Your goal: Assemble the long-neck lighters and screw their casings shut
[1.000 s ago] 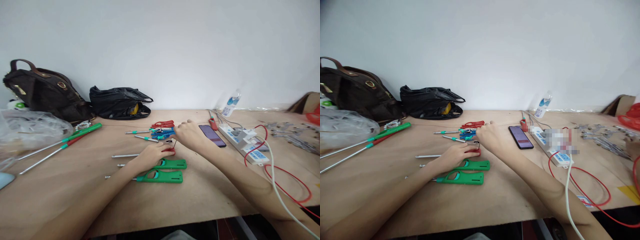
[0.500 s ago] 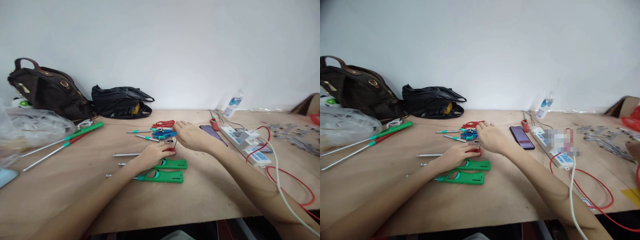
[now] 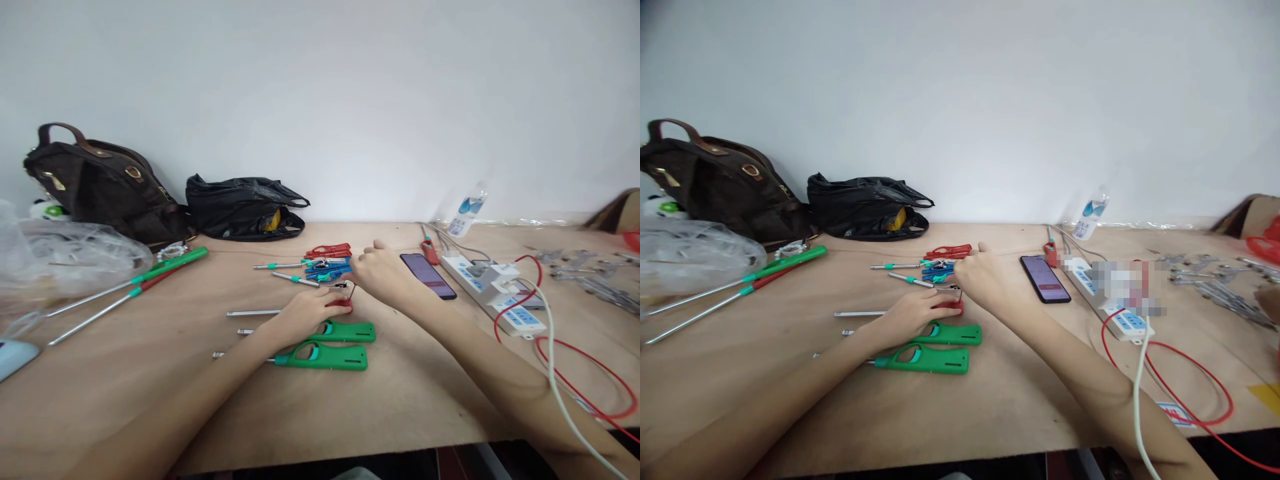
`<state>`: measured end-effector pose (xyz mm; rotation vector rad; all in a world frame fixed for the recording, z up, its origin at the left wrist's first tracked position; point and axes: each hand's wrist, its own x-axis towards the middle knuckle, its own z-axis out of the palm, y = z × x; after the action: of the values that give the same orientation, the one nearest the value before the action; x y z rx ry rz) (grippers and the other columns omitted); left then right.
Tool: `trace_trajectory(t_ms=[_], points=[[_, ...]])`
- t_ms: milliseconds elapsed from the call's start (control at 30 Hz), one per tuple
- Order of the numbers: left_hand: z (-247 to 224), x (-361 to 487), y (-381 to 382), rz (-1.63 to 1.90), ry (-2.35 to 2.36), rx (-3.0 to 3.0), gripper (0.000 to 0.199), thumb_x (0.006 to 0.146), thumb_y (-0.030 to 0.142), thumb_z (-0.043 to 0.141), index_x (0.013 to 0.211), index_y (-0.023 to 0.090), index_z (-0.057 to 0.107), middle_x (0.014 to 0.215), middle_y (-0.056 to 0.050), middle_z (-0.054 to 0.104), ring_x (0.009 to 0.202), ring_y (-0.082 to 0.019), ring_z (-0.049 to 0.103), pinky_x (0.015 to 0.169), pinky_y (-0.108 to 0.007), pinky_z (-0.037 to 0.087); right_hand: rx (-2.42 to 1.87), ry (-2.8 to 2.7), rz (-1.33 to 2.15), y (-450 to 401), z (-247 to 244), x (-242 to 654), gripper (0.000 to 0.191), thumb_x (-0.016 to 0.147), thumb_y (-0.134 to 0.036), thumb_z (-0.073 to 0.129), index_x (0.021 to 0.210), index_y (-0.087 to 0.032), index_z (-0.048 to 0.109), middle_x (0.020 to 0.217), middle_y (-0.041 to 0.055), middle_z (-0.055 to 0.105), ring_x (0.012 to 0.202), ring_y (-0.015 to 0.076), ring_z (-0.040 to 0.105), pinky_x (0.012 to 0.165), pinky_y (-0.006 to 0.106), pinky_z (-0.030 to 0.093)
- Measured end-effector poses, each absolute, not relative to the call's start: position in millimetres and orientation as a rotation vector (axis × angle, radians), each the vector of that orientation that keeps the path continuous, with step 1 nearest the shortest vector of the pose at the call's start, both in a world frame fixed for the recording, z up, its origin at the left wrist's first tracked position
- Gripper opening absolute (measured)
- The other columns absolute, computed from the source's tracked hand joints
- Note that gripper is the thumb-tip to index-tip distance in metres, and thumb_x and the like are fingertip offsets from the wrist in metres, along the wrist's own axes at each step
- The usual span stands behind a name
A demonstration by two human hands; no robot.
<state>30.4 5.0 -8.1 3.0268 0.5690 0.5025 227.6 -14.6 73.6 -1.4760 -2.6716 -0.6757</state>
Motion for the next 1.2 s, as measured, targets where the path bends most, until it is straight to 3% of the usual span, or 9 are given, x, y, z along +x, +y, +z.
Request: trace_trajectory(t_ms=[167,300,500,667,800,867,1000,1133,1200], points=[[-9,30,6,0.513,0.557,3.025,0.041,0.089,0.007,0.046,0.124,0.026,0.057,0.133,-0.004,0.052,0.12,-0.02,0.05,0.1,-0.037,0.044,-1.336,-2.702,-0.596,-15,75,229,0.015,0.092,-0.021,0.047,0.095,-0.011,0.057,0.095,0.0138,0.068,0.086,0.0224,0.061,0.075,0.031,0.036],[-10,30,6,0.519,0.555,3.034,0.042,0.088,0.006,0.046,0.124,0.024,0.056,0.135,-0.005,0.051,0.125,-0.021,0.046,0.102,-0.037,0.043,-1.473,-2.696,-0.613,-14,72,227,0.016,0.093,-0.02,0.044,0.09,-0.01,0.057,0.079,0.0131,0.069,0.069,0.0215,0.063,0.072,0.033,0.037],[-8,30,5,0.512,0.558,3.019,0.042,0.089,0.007,0.045,0.125,0.026,0.055,0.133,-0.004,0.052,0.121,-0.02,0.05,0.1,-0.037,0.045,-1.359,-2.73,-0.563,-19,76,226,0.011,0.089,-0.016,0.049,0.095,-0.012,0.057,0.093,0.012,0.069,0.081,0.0206,0.063,0.071,0.029,0.038],[-8,30,6,0.533,0.529,3.019,0.046,0.085,0.003,0.046,0.124,0.026,0.057,0.133,-0.003,0.053,0.124,-0.02,0.047,0.102,-0.037,0.043,-1.529,-2.687,-0.582,-19,81,227,0.031,0.093,-0.038,0.046,0.082,-0.013,0.06,0.077,0.0133,0.069,0.072,0.0236,0.064,0.072,0.033,0.037],[-9,30,6,0.495,0.555,3.037,0.043,0.088,0.006,0.045,0.124,0.026,0.056,0.134,-0.003,0.052,0.122,-0.02,0.049,0.101,-0.037,0.044,-1.389,-2.725,-0.501,-22,83,229,0.017,0.091,-0.025,0.048,0.094,-0.012,0.057,0.092,0.0126,0.069,0.084,0.0219,0.062,0.073,0.029,0.035],[-9,30,6,0.501,0.562,3.04,0.041,0.09,0.007,0.044,0.124,0.026,0.056,0.135,-0.004,0.051,0.122,-0.02,0.049,0.101,-0.036,0.043,-1.409,-2.744,-0.514,-20,82,229,0.015,0.091,-0.023,0.047,0.093,-0.011,0.058,0.089,0.012,0.069,0.08,0.0213,0.063,0.074,0.03,0.035],[-10,30,6,0.52,0.551,3.026,0.043,0.087,0.005,0.045,0.124,0.025,0.056,0.134,-0.004,0.052,0.123,-0.02,0.048,0.102,-0.036,0.042,-1.561,-2.696,-0.672,-15,79,230,0.033,0.094,-0.036,0.044,0.08,-0.012,0.06,0.073,0.0133,0.068,0.068,0.0235,0.063,0.074,0.035,0.034],[-10,30,6,0.479,0.564,3.037,0.045,0.087,0.005,0.045,0.125,0.025,0.055,0.134,-0.004,0.052,0.121,-0.02,0.048,0.1,-0.036,0.043,-1.371,-2.705,-0.697,-15,77,234,0.021,0.09,-0.03,0.051,0.094,-0.011,0.059,0.097,0.0154,0.068,0.086,0.024,0.061,0.07,0.031,0.033],[-10,30,5,0.463,0.571,3.044,0.044,0.087,0.006,0.045,0.125,0.025,0.055,0.135,-0.004,0.051,0.121,-0.02,0.048,0.1,-0.036,0.043,-1.299,-2.743,-0.667,-14,77,233,0.013,0.09,-0.022,0.052,0.095,-0.012,0.059,0.098,0.0135,0.067,0.087,0.022,0.061,0.071,0.029,0.033]])
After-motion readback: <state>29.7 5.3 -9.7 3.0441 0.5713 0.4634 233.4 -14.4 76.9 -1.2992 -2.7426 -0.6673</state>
